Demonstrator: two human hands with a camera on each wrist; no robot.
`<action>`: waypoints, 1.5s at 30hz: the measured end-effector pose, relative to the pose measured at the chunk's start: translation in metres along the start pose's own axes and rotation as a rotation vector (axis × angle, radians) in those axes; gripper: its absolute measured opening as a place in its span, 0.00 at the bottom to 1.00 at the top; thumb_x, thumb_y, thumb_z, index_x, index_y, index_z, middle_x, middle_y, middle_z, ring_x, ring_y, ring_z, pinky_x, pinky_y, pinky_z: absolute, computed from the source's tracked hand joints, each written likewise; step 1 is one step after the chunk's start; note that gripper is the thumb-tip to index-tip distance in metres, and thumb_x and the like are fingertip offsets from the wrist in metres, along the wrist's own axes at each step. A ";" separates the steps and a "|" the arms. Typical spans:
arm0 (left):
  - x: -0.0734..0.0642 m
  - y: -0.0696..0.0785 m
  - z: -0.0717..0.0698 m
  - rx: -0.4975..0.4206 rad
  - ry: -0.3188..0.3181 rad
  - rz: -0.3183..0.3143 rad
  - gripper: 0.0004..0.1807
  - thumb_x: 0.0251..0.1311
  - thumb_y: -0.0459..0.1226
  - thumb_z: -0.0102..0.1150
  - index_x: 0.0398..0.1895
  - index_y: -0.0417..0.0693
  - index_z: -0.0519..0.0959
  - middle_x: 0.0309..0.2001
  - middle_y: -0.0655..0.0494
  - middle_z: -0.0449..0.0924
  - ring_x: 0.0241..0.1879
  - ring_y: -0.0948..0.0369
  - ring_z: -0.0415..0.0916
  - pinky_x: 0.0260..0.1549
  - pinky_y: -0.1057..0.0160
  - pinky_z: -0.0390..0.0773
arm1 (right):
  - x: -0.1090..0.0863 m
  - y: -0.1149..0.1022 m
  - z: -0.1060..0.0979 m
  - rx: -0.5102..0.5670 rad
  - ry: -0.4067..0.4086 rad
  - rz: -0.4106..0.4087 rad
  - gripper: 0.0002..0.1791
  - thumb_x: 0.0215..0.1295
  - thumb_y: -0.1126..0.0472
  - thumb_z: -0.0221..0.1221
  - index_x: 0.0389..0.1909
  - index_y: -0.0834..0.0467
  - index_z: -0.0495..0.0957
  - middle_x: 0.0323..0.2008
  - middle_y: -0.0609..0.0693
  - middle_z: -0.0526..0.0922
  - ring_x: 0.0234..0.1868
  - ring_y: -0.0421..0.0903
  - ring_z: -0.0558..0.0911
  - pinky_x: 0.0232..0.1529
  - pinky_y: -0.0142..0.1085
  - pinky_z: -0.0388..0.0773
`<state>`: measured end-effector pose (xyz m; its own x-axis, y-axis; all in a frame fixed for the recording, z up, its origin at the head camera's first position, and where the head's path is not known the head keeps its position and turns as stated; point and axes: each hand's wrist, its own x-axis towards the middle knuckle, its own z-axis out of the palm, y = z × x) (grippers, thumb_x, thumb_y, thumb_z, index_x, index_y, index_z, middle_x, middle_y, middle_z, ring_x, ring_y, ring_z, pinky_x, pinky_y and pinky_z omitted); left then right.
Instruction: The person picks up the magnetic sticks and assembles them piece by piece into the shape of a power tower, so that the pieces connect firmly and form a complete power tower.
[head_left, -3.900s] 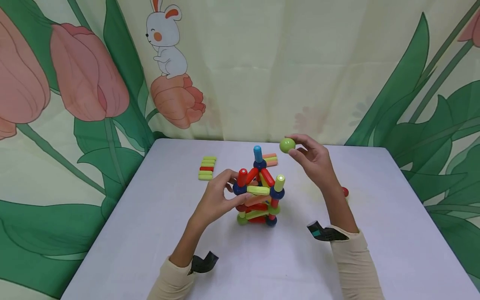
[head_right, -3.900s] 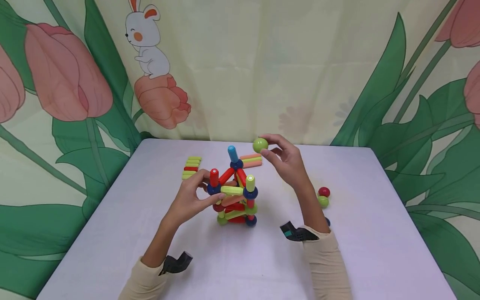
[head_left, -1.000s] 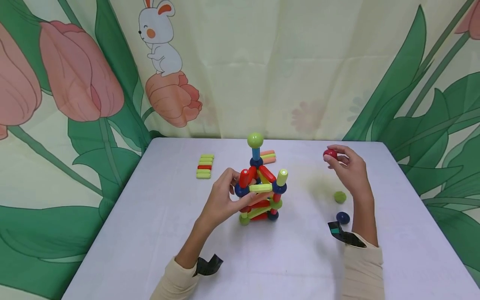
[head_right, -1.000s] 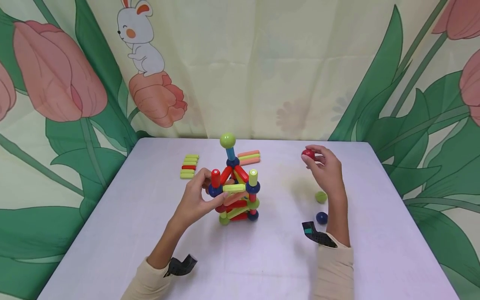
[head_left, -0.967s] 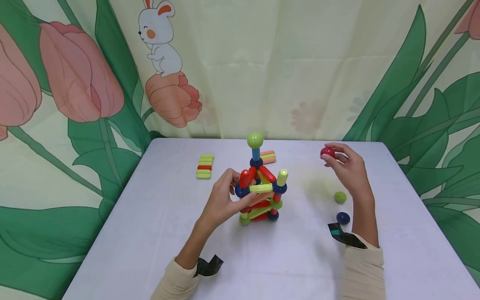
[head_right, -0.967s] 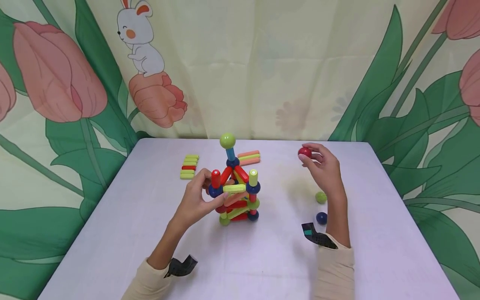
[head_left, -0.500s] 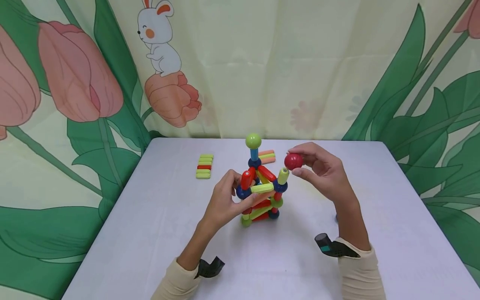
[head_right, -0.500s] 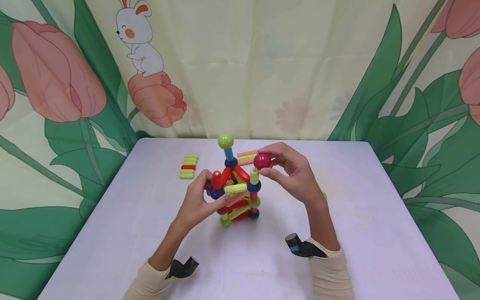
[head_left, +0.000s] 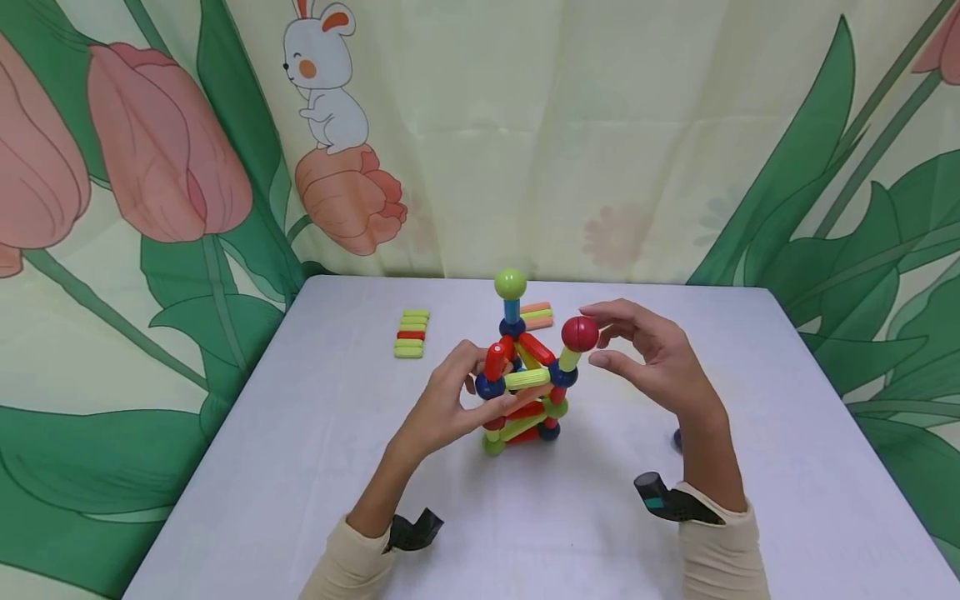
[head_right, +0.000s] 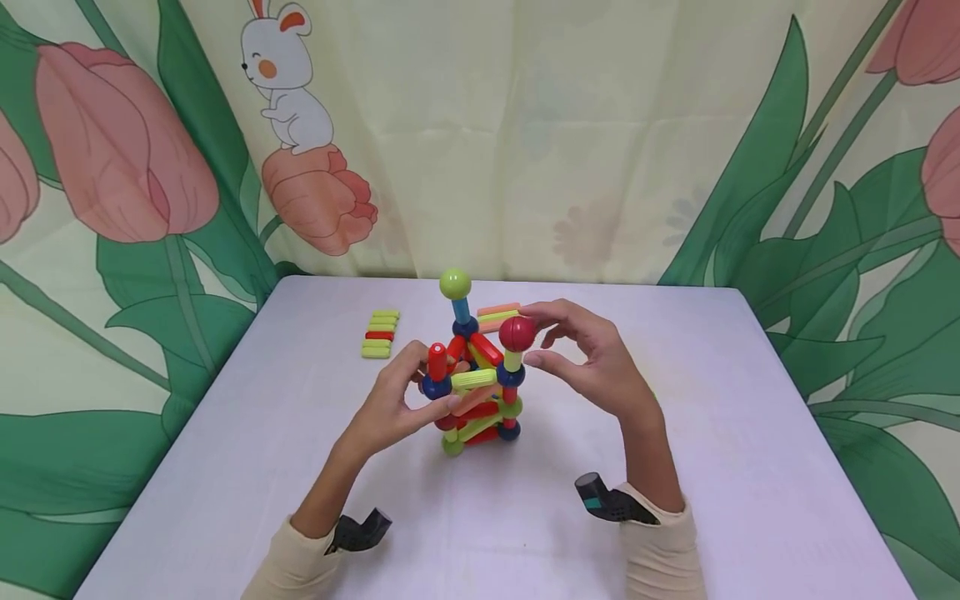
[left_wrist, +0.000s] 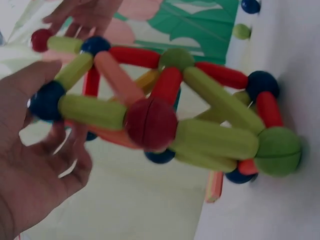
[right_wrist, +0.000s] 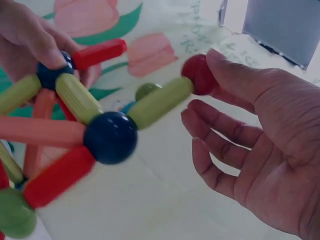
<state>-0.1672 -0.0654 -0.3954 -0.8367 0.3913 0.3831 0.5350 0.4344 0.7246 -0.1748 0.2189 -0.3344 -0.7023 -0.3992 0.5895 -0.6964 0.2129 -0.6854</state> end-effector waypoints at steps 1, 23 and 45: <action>0.000 -0.002 -0.002 -0.017 -0.037 0.002 0.22 0.54 0.44 0.70 0.50 0.50 0.75 0.40 0.59 0.72 0.42 0.65 0.72 0.36 0.65 0.81 | -0.002 0.001 -0.003 -0.005 0.006 0.008 0.28 0.52 0.80 0.65 0.57 0.67 0.74 0.50 0.42 0.81 0.48 0.39 0.80 0.47 0.26 0.79; -0.005 0.005 0.001 0.024 -0.101 0.193 0.23 0.53 0.43 0.72 0.50 0.44 0.79 0.37 0.56 0.84 0.35 0.67 0.77 0.35 0.72 0.80 | -0.073 0.083 -0.068 -0.599 -0.346 0.940 0.32 0.65 0.49 0.61 0.64 0.64 0.68 0.57 0.75 0.70 0.55 0.71 0.72 0.43 0.60 0.78; -0.012 0.021 0.026 0.215 0.048 0.224 0.26 0.49 0.49 0.72 0.49 0.47 0.81 0.30 0.61 0.82 0.31 0.68 0.76 0.34 0.75 0.77 | -0.060 0.065 -0.045 -0.477 -0.193 0.680 0.27 0.65 0.51 0.63 0.60 0.60 0.74 0.47 0.61 0.80 0.47 0.59 0.81 0.37 0.39 0.83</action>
<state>-0.1434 -0.0399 -0.3995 -0.6974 0.4602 0.5494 0.7146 0.5055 0.4836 -0.1847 0.2967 -0.3955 -0.9829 -0.1842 0.0025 -0.1508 0.7969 -0.5850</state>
